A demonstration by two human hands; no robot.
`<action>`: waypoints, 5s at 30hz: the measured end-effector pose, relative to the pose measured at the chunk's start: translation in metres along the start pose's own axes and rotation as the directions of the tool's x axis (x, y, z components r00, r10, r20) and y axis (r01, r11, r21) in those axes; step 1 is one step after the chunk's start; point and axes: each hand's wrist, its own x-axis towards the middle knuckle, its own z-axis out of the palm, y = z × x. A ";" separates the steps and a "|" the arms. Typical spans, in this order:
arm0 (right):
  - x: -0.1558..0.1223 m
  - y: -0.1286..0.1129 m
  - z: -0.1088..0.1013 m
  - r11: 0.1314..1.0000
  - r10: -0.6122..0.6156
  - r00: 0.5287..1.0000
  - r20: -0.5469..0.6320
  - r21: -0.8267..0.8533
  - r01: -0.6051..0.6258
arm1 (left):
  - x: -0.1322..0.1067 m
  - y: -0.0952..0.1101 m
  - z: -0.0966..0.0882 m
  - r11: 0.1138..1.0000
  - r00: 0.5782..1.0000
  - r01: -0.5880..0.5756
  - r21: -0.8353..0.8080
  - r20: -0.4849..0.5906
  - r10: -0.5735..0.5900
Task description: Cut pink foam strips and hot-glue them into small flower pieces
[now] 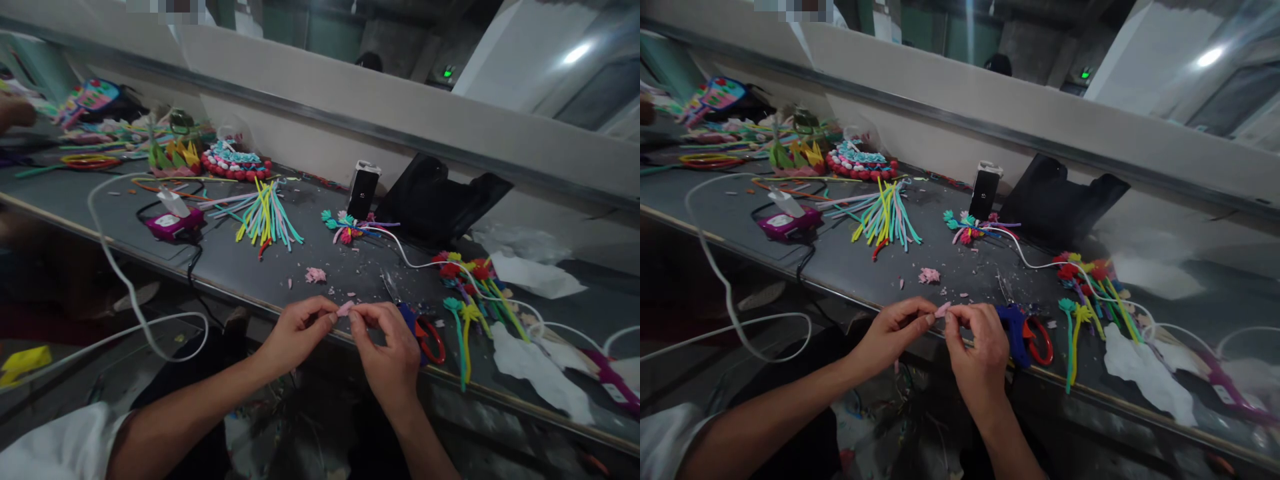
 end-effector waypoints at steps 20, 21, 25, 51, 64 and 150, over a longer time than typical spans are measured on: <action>0.000 -0.006 -0.004 1.000 0.020 1.000 -0.024 0.008 -0.020 | 0.001 -0.004 0.000 0.997 0.999 0.039 -0.064 0.036 -0.037; -0.001 -0.006 -0.005 1.000 0.015 0.999 -0.045 0.002 -0.015 | 0.001 -0.004 0.000 0.996 0.998 0.048 -0.071 0.037 -0.045; 0.000 -0.002 -0.010 0.999 0.014 0.992 -0.128 -0.042 -0.019 | 0.001 -0.005 0.000 0.989 0.994 0.104 -0.108 0.052 -0.099; -0.016 0.095 -0.069 0.691 0.435 0.899 -0.039 -0.626 -0.362 | 0.005 0.001 -0.002 0.881 0.963 0.270 -0.389 0.098 -0.252; -0.031 0.095 -0.051 0.744 0.263 0.961 0.085 -0.652 -0.146 | 0.006 0.002 0.001 0.888 0.958 0.284 -0.361 0.077 -0.275; -0.030 -0.003 -0.037 0.868 0.475 0.864 0.168 0.072 -0.491 | 0.004 0.002 -0.001 0.931 0.958 0.278 -0.237 0.001 -0.286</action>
